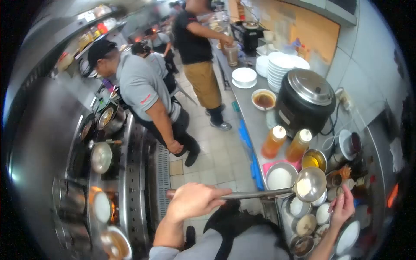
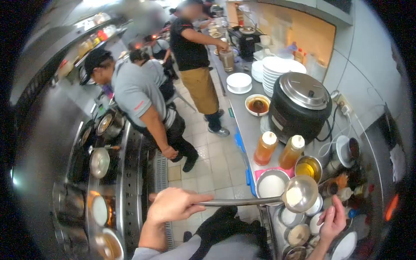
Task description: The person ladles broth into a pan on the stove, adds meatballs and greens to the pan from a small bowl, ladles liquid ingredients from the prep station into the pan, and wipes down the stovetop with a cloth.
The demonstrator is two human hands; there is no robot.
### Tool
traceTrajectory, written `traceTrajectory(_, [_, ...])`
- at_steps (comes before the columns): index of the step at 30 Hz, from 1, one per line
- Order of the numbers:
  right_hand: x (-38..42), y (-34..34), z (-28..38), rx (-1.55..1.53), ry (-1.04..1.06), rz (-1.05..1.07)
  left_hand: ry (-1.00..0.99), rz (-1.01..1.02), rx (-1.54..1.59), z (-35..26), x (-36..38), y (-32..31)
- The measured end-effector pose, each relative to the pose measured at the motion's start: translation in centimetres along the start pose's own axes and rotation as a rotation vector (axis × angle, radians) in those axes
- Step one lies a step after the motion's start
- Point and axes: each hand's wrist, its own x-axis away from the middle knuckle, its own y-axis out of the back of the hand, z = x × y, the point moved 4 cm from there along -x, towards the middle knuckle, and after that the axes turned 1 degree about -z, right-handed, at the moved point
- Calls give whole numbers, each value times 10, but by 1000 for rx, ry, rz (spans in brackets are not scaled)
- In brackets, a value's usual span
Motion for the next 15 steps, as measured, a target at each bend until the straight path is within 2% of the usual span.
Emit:
traceTrajectory(3, [-13,3,-20,-77,52,89,103,-57,69,-23,30,-12])
traceTrajectory(4, [-14,2,-28,-123,34,102,187,-47,90,-30,40,-17])
traceTrajectory(7, [-19,-4,-42,-188,-19,134,248,-154,177,-46,67,-37])
traceTrajectory(9, [-17,-7,-43,-197,-54,160,326,-139,240,-48,82,-57])
traceTrajectory(11, [-18,-18,-41,-260,-99,209,303,-287,200,-52,95,-65])
traceTrajectory(12, [-17,-26,-34,-257,-80,232,380,-217,174,-53,101,-66])
traceTrajectory(15, [-14,-45,-32,-317,-113,245,409,-244,184,-46,117,-72])
